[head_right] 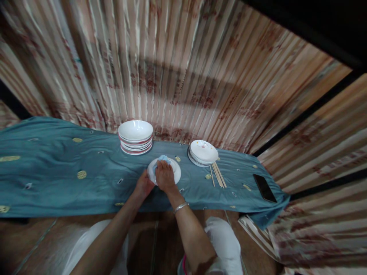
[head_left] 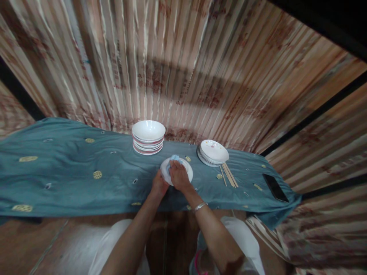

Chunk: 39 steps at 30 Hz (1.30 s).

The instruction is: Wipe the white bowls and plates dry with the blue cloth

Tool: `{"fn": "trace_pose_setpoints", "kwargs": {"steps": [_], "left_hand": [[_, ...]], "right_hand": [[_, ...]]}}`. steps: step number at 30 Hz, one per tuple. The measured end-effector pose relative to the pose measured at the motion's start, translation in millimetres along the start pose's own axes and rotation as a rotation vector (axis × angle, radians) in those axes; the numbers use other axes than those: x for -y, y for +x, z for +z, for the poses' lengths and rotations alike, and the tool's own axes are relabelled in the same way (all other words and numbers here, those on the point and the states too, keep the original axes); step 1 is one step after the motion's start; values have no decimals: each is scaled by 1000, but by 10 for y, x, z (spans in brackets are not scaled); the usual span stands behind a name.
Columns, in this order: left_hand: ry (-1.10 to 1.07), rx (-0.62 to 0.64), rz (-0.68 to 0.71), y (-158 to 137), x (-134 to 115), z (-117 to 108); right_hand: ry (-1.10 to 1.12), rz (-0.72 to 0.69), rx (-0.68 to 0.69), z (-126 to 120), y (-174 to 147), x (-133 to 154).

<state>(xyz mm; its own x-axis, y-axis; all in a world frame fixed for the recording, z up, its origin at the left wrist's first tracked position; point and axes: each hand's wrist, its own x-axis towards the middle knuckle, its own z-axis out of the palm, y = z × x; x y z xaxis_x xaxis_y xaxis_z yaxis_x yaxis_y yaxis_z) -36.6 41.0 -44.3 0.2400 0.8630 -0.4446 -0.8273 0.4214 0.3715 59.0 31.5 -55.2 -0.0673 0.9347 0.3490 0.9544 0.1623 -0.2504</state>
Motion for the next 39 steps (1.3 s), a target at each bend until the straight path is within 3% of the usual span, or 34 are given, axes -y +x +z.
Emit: {"fn": "trace_pose_setpoints", "kwargs": {"steps": [6,13,20,28,34,39], "left_hand": [[12,-16,-11,-86,-28,96],[9,-44,-7,-66,-21,53],[10,-63,-2,-28,-3,20],[19,-37,14,60,41,-61],[30,-26,31,25,33,-64],[31,2,35,13,31,-61]], "right_hand": [[-43,38,-15,30,-1,-223],[-22,76,-20,-30,-173,-370],[6,110,-91,-55,-409,-377],[46,139,-246,178,-703,-332],[109,165,-361,280,-746,-269],[128,171,-349,280,-752,-263]]}}
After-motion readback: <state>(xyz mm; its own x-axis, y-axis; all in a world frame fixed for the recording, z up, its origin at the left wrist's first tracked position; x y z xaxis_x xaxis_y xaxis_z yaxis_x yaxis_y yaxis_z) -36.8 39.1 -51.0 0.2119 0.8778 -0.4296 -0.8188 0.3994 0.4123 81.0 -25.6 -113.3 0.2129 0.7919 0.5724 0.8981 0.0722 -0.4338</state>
